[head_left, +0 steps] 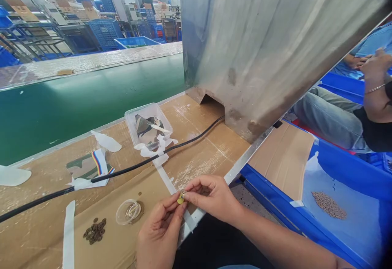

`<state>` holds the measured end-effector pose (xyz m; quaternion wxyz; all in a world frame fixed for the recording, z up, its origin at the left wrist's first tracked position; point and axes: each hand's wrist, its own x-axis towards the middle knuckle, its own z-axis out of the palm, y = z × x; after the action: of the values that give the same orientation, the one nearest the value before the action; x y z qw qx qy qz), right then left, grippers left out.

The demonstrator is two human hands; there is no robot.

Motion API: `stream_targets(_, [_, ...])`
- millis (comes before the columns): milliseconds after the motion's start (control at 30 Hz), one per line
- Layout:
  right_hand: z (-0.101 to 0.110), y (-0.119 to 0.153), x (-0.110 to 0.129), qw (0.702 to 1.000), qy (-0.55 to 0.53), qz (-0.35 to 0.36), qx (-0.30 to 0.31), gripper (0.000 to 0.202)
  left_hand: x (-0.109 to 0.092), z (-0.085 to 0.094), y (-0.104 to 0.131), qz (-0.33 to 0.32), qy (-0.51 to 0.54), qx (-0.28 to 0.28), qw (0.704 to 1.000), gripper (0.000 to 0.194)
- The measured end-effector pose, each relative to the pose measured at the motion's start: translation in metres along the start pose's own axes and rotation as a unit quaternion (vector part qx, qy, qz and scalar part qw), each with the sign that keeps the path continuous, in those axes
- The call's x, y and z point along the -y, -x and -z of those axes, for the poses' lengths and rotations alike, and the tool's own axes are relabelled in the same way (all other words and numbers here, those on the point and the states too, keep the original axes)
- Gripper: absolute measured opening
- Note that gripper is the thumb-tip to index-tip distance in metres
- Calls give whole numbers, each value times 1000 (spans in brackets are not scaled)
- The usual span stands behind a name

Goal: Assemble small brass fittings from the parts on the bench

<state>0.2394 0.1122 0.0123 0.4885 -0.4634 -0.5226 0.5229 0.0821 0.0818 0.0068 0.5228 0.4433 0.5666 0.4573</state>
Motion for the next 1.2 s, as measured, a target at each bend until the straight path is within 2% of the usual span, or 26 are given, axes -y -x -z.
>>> stream_targets(333, [2,1,1,999,37,9,8,9,-2,-2,0,7,-6,-5,1000,30])
stream_targets(600, [0,4,3,995,75,59,-10,5,-6,-2,3,16,-1,-7,1000,37])
stream_targets(767, [-2,7,6,987,121,101,-25,2,-10,0,1,55,26,-3,998,37])
stream_targets(933, [-3,10,2,976,148,159,-28,2,-6,3,0,64,16,-8,998,35])
stream_targets(1067, [-4,10,-3,959,177,217,-44,5,-5,1,0,48,21,-9,999,32])
stream_targets(1200, [-5,12,-6,952,192,235,-48,5,-6,-1,0,24,11,-25,999,29])
